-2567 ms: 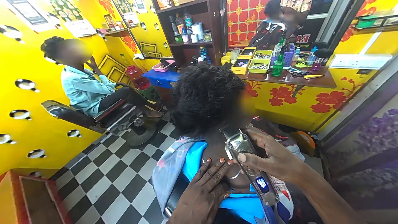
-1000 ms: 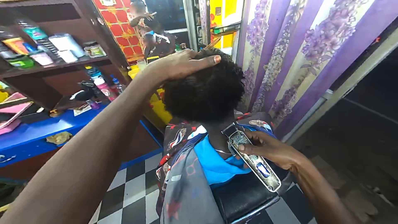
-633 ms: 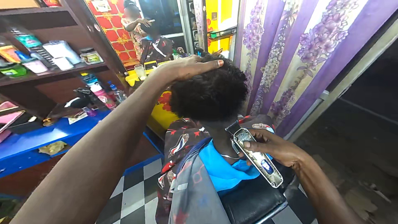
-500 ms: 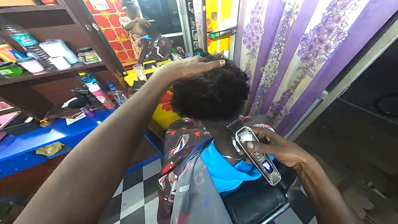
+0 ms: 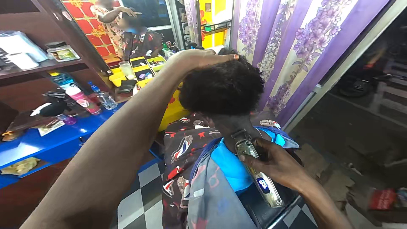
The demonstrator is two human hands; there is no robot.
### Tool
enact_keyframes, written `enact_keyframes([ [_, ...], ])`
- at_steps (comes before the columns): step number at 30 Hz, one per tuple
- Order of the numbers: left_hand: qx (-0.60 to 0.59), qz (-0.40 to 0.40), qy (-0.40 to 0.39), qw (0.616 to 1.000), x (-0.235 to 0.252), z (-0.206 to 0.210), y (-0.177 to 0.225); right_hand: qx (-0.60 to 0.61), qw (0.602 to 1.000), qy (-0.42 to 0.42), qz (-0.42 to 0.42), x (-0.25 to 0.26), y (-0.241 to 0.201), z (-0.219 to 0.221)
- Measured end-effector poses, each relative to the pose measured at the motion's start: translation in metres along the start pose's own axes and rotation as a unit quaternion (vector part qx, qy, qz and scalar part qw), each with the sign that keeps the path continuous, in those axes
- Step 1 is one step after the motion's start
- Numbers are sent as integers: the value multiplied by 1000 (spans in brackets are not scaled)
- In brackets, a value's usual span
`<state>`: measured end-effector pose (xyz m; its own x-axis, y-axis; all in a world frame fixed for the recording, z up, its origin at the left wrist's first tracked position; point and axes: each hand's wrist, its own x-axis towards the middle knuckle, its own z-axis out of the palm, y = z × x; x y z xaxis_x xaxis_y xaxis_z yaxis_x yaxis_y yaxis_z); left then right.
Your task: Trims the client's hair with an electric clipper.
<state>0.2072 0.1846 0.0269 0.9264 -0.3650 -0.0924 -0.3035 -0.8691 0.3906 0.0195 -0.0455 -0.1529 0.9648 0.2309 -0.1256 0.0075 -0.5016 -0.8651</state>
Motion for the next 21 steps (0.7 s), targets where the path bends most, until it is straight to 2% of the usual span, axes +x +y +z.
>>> enact_keyframes([
  [4, 33, 19, -9, 999, 5, -2, 3, -29, 998, 57, 16, 3, -7, 7],
  [10, 15, -4, -12, 1000, 8, -3, 6, -29, 996, 89, 1, 6, -15, 16],
  [16, 33, -18, 23, 999, 13, -1, 1, -70, 988, 133, -41, 7, -27, 21],
  [21, 38, -26, 24, 999, 12, -3, 4, -81, 985, 133, -78, 7, -32, 26],
])
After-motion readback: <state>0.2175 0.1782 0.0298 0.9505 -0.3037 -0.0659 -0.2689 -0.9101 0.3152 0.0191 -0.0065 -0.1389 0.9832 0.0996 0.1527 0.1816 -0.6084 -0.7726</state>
